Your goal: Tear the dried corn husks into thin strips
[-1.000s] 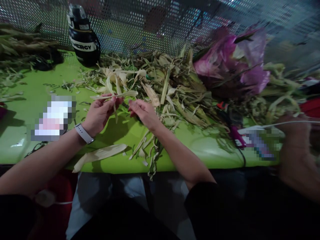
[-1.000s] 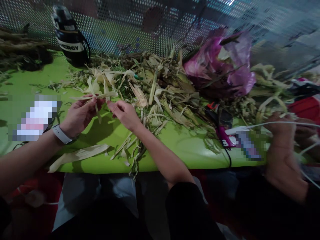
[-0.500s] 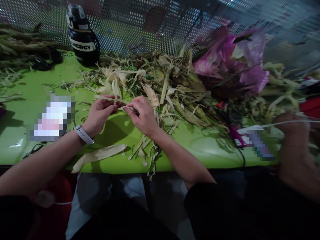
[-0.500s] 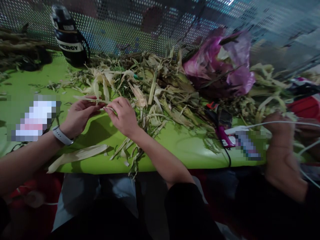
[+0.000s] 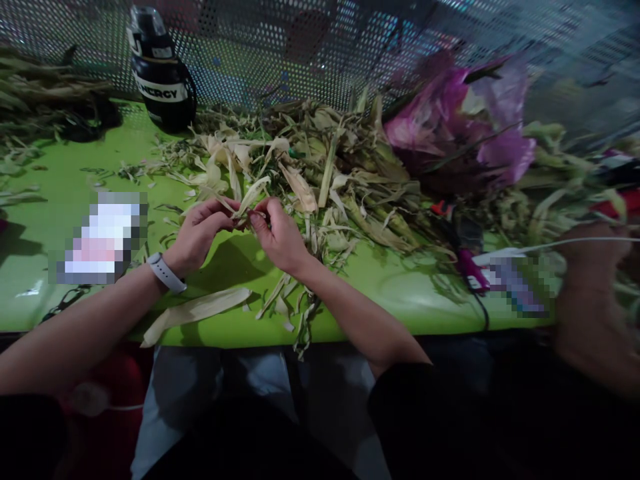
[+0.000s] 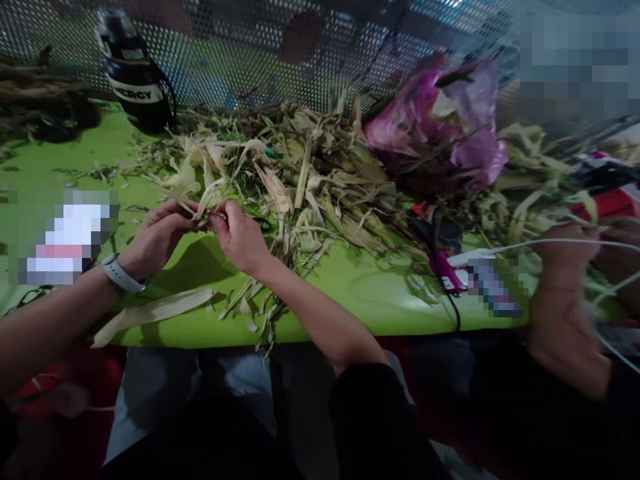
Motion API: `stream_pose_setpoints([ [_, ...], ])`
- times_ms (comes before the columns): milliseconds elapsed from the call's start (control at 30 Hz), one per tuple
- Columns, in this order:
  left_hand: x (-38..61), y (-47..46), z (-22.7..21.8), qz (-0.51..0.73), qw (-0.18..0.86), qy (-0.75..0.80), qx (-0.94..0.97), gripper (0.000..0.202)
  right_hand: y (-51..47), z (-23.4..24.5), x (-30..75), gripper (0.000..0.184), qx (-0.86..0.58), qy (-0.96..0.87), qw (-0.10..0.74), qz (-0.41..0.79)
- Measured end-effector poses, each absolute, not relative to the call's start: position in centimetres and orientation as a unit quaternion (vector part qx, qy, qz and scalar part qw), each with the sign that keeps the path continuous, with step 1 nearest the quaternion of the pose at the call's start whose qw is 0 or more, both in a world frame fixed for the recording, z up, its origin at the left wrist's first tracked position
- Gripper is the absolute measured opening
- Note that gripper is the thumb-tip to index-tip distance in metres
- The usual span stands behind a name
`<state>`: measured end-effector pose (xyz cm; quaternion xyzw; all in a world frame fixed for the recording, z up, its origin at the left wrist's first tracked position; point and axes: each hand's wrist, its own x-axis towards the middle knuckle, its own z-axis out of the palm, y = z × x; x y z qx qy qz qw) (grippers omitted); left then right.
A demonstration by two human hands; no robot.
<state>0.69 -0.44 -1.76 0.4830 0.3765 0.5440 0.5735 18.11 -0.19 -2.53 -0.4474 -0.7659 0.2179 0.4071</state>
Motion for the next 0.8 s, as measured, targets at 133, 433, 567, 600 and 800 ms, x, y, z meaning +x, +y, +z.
stream_pose_setpoints([
  [133,0.7,-0.4,-2.0,0.535,0.568,0.361,0.512,0.020,-0.1,-2.5,18.0,0.037,-0.441,-0.749,0.429,0.244],
  [433,0.7,0.4,-2.2,0.582,0.512,0.388,0.498,0.035,0.4,-2.4,18.3,0.041,-0.446,-0.769,0.375,0.262],
  [567,0.4,0.7,-2.5,0.571,0.470,0.417,0.528,0.036,-0.3,-2.3,18.3,0.037,-0.431,-0.831,0.348,0.055],
  [600,0.3,0.7,-2.5,0.565,0.467,0.420,0.535,0.036,-0.4,-2.2,18.3,0.036,-0.429,-0.839,0.336,0.006],
  [800,-0.2,0.6,-2.0,0.460,0.460,0.413,0.637,0.032,-0.1,-1.6,18.8,0.028,-0.364,-0.862,0.330,-0.126],
])
